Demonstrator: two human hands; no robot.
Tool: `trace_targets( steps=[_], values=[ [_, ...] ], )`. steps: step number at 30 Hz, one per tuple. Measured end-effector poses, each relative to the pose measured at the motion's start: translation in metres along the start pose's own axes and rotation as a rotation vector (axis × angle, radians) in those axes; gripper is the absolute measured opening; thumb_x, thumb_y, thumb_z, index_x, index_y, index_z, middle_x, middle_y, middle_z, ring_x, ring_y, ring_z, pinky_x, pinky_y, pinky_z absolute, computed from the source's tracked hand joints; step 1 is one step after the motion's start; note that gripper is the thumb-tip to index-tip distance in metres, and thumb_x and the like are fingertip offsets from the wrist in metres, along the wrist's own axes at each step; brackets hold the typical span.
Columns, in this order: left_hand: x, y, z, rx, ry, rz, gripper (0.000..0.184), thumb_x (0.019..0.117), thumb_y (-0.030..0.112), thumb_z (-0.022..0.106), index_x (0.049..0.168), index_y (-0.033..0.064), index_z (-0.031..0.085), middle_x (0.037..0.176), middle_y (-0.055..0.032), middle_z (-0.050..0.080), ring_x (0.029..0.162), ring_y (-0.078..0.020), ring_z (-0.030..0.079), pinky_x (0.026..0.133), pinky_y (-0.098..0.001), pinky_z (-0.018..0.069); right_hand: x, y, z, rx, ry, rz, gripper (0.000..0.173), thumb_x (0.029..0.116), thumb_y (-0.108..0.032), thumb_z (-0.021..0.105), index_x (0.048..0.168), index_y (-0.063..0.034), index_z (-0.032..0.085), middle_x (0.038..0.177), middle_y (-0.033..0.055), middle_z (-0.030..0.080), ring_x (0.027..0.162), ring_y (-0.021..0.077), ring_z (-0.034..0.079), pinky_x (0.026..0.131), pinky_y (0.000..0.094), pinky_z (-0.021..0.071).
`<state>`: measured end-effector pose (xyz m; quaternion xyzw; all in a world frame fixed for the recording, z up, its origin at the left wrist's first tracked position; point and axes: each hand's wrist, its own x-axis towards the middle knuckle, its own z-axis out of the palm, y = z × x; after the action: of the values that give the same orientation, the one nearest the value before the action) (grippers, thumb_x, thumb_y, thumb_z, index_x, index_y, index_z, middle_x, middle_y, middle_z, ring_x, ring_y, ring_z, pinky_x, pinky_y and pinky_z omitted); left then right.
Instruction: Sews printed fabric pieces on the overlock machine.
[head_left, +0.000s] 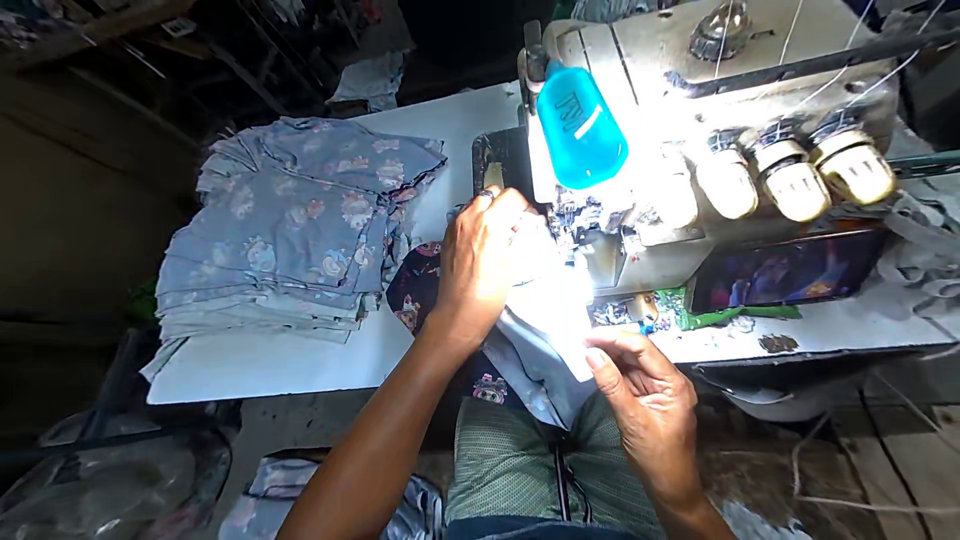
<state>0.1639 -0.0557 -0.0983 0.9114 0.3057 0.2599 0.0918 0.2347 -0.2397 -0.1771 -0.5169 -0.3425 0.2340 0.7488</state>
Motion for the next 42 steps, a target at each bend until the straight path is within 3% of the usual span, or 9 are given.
trace_targets(
  steps=[16, 18, 21, 26, 30, 33, 34, 37, 42],
  values=[
    [0.035, -0.006, 0.013, -0.010, 0.009, -0.107, 0.024, 0.0956, 0.017, 0.066, 0.103, -0.0064, 0.069, 0.097, -0.0250, 0.068, 0.095, -0.0407, 0.068, 0.085, -0.0560, 0.0509, 0.031, 0.001, 0.009, -0.311, 0.016, -0.095, 0.021, 0.0960, -0.009, 0.065, 0.115, -0.0032, 0.073, 0.098, 0.0009, 0.072, 0.083, 0.0004, 0.067, 0.077, 0.0161, 0.0566],
    [0.034, -0.009, 0.008, -0.110, 0.007, -0.136, 0.026, 0.0944, 0.019, 0.068, 0.110, -0.0021, 0.068, 0.095, -0.0193, 0.071, 0.091, -0.0341, 0.069, 0.082, -0.0529, 0.0518, 0.036, -0.002, 0.007, -0.449, -0.007, -0.107, 0.024, 0.0977, -0.014, 0.064, 0.119, -0.0075, 0.073, 0.097, -0.0004, 0.072, 0.080, 0.0000, 0.065, 0.074, 0.0167, 0.0547],
    [0.017, -0.020, -0.015, -0.641, -0.026, -0.222, 0.032, 0.0979, 0.014, 0.067, 0.125, 0.0008, 0.057, 0.087, -0.0018, 0.065, 0.073, -0.0068, 0.062, 0.071, -0.0246, 0.0537, 0.038, -0.009, -0.001, -0.684, -0.012, -0.231, 0.026, 0.1004, -0.016, 0.062, 0.124, -0.0086, 0.071, 0.097, 0.0043, 0.069, 0.083, 0.0088, 0.065, 0.076, 0.0256, 0.0549],
    [-0.063, -0.013, -0.084, -1.232, 0.005, -0.304, 0.013, 0.1066, 0.019, 0.047, 0.118, 0.0221, 0.054, 0.096, 0.0102, 0.068, 0.090, -0.0045, 0.069, 0.090, -0.0254, 0.0583, 0.048, -0.037, 0.001, -0.903, -0.096, -0.517, 0.027, 0.1024, -0.015, 0.061, 0.123, -0.0006, 0.071, 0.122, 0.0185, 0.066, 0.116, 0.0289, 0.061, 0.101, 0.0389, 0.0485],
    [-0.101, 0.006, -0.094, -1.099, 0.035, -0.198, 0.016, 0.1029, 0.007, 0.055, 0.118, 0.0132, 0.054, 0.103, 0.0038, 0.071, 0.096, -0.0086, 0.071, 0.088, -0.0264, 0.0594, 0.052, -0.062, 0.030, -0.951, -0.432, -0.566, 0.030, 0.1052, -0.016, 0.056, 0.128, -0.0014, 0.068, 0.132, 0.0154, 0.066, 0.123, 0.0290, 0.062, 0.105, 0.0421, 0.0469],
    [-0.114, -0.006, -0.080, -0.755, 0.025, -0.047, 0.021, 0.0979, 0.001, 0.059, 0.118, 0.0055, 0.058, 0.117, -0.0013, 0.067, 0.108, -0.0066, 0.064, 0.092, -0.0233, 0.0540, 0.042, -0.074, 0.039, -0.810, -0.636, -0.555, 0.017, 0.1029, -0.014, 0.058, 0.102, -0.0052, 0.072, 0.096, 0.0065, 0.070, 0.085, 0.0151, 0.068, 0.073, 0.0292, 0.0555],
    [-0.117, -0.016, -0.070, -0.593, 0.042, 0.033, 0.020, 0.0965, 0.003, 0.060, 0.117, 0.0029, 0.061, 0.124, -0.0061, 0.066, 0.117, -0.0126, 0.062, 0.099, -0.0296, 0.0523, 0.037, -0.077, 0.037, -0.792, -0.668, -0.528, 0.018, 0.1031, -0.015, 0.057, 0.100, -0.0058, 0.073, 0.094, 0.0047, 0.070, 0.086, 0.0127, 0.068, 0.076, 0.0270, 0.0552],
    [-0.128, -0.044, -0.030, -0.249, 0.101, 0.192, 0.018, 0.0907, 0.007, 0.070, 0.109, 0.0030, 0.068, 0.119, -0.0174, 0.060, 0.114, -0.0312, 0.059, 0.098, -0.0438, 0.0505, 0.023, -0.072, 0.026, -0.820, -0.573, -0.470, 0.019, 0.1020, -0.014, 0.057, 0.103, -0.0061, 0.074, 0.094, 0.0018, 0.074, 0.089, 0.0071, 0.069, 0.082, 0.0222, 0.0545],
    [-0.132, -0.061, 0.013, -0.085, 0.138, 0.240, 0.020, 0.0880, 0.006, 0.073, 0.108, 0.0040, 0.072, 0.114, -0.0194, 0.060, 0.102, -0.0319, 0.061, 0.089, -0.0395, 0.0537, 0.016, -0.056, 0.022, -0.785, -0.460, -0.375, 0.023, 0.1039, -0.016, 0.055, 0.117, -0.0056, 0.071, 0.088, -0.0029, 0.075, 0.077, 0.0026, 0.069, 0.072, 0.0213, 0.0572]
  ],
)
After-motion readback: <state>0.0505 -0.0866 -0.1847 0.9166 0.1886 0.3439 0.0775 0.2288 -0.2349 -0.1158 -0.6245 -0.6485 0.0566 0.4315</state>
